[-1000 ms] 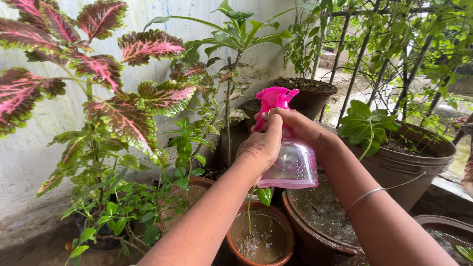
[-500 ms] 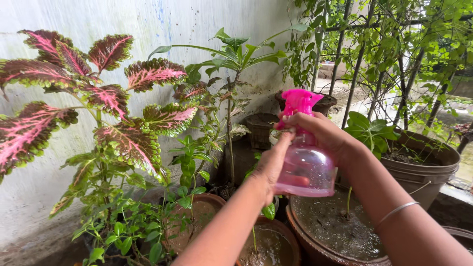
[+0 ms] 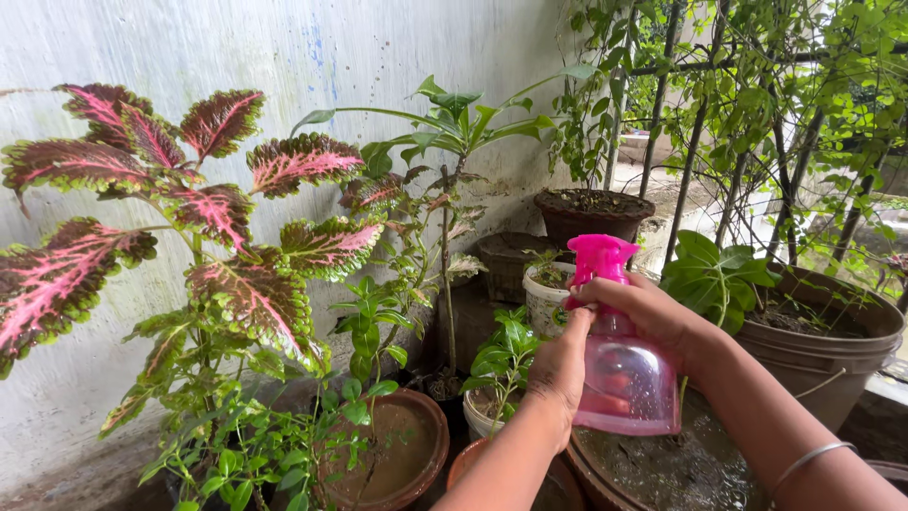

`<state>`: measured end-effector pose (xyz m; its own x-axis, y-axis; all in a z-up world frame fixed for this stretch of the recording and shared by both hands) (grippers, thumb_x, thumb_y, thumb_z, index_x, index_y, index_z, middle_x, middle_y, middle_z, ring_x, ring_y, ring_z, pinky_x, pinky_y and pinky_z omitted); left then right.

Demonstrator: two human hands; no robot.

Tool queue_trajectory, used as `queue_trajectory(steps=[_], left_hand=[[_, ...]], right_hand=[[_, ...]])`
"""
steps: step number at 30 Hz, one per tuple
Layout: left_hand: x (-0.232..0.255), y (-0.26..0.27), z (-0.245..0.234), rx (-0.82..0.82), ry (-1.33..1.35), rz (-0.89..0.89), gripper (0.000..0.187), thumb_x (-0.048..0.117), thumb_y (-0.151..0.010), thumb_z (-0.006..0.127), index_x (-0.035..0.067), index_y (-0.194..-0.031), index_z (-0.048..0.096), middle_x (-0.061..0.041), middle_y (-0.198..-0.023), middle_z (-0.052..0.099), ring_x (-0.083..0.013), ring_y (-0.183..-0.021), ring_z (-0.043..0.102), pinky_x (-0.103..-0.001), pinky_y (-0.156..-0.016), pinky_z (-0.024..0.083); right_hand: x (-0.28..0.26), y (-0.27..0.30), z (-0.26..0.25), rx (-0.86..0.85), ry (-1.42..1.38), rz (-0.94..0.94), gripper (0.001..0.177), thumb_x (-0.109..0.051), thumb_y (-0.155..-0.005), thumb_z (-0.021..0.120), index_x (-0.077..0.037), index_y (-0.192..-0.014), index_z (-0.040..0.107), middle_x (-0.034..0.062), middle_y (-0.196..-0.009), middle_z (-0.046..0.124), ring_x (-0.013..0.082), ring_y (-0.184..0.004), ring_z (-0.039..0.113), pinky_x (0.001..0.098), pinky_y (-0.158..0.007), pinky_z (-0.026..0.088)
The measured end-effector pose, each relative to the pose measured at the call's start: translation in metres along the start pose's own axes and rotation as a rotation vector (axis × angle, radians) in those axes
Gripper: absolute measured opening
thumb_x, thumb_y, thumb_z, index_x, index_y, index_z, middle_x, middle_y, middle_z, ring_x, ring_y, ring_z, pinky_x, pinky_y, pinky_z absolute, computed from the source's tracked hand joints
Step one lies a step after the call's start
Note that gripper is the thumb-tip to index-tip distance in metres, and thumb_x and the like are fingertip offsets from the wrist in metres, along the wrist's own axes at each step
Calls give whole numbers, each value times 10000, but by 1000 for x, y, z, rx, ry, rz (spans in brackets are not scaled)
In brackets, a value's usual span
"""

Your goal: The person waters several potted plants on a balcony using a pink spray bottle, spraying the leaves and soil of different plants one after another.

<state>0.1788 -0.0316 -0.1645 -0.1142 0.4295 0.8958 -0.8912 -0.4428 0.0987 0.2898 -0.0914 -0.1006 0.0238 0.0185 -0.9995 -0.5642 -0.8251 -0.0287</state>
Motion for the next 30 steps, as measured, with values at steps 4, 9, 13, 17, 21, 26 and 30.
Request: queue_trajectory(steps=[4,9,13,17,21,26,30], left_hand=[[0,-15,-14,86,-123,176,583,588,-940,583,85,-1180,752,-50,-887,756,-142,-650,732,-319,-510,590],[5,-3,-27,132,-76,66,592,594,-904,565,98,-1193,708,-81,-847,741,-181,-602,718,-324,-469,573],[7,12,-26,143,-64,24,636,643,-920,521,97,-1194,699,-67,-860,722,-162,-614,726,-312,-482,585],[-4,20,-10,229,-196,-48,754,720,-920,456,65,-1210,693,-138,-940,731,-203,-748,747,-348,-613,587],[-9,34,12,311,-332,-91,854,753,-862,440,101,-1388,608,-137,-1306,655,-277,-1181,650,-437,-998,519],[-29,36,28,260,-307,-184,891,756,-859,337,151,-1489,510,-110,-1498,527,-278,-1366,542,-476,-1101,473],[-54,19,37,236,-241,-184,944,793,-871,310,97,-1479,500,-130,-1471,571,-268,-1350,566,-446,-1084,481]], right_hand=[[-11,8,18,-32,-66,-15,282,-247,-798,688,-78,-1023,721,61,-898,740,162,-748,728,358,-674,628],[-5,-9,31,-18,-34,-21,301,-222,-811,716,-45,-1052,681,89,-912,742,192,-766,729,382,-695,624],[7,-12,34,-104,-33,10,327,-221,-819,747,-9,-1059,684,106,-893,725,196,-751,713,387,-680,617],[3,4,29,-114,3,85,310,-241,-803,722,-68,-1060,712,91,-934,770,186,-776,730,382,-711,624],[8,16,11,-144,62,117,368,-222,-818,701,9,-1102,735,105,-943,775,170,-821,743,359,-743,627],[32,14,-22,-28,167,231,335,-231,-801,727,-20,-1059,696,116,-910,761,199,-757,724,372,-688,617],[41,12,-38,-29,197,288,335,-214,-788,762,-21,-1057,709,118,-928,777,184,-755,729,342,-696,619]])
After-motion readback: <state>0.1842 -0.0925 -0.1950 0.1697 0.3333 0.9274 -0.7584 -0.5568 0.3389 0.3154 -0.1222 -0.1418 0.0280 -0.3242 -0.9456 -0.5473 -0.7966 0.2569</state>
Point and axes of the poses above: each hand's wrist, its own y-axis away from the middle knuckle, its own z-axis out of the palm, x = y × z, the point moved 4 cm from there along -y, towards the middle knuckle
